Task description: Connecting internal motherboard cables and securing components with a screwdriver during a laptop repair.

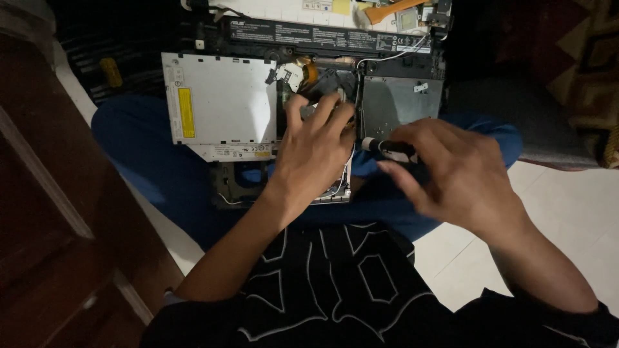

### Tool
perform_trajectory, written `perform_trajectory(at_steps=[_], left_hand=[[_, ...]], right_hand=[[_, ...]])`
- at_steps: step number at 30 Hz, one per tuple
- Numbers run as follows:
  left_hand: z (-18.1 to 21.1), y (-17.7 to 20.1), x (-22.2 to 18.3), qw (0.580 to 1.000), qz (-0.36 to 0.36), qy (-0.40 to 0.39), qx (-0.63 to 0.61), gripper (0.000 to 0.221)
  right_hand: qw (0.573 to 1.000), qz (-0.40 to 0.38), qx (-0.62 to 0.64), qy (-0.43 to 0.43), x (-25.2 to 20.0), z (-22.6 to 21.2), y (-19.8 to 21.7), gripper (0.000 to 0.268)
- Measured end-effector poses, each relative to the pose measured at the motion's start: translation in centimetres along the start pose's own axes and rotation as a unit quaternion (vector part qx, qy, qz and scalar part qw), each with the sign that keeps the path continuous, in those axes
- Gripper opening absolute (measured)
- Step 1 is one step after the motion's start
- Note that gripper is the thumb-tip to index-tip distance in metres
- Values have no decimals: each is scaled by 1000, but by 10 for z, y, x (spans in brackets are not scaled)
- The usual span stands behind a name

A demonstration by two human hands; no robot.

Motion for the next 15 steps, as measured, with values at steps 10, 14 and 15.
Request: perform_trajectory(at_steps=[10,14,15], left_hand=[[0,-5,-9,1000,8,-19,-9,5],[1,-8,-9,999,-1,-39,-9,9],[1,-10,-9,999,-3,-44,-6,7]], right_hand=[[1000,-12,2,-17,3,5,1,40],[998,33,-55,-7,-2,10,-5,48],[998,30,-57,-6,-2,11,-6,42]])
Point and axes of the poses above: each hand's wrist, its own x-axis towards the middle knuckle, its own y-axis out of the back of the hand, z = x × y, the point moved 9 cm from there along x, towards the middle knuckle, and after that the axes turned 11 degrees about -y, right-handed, at the moved point
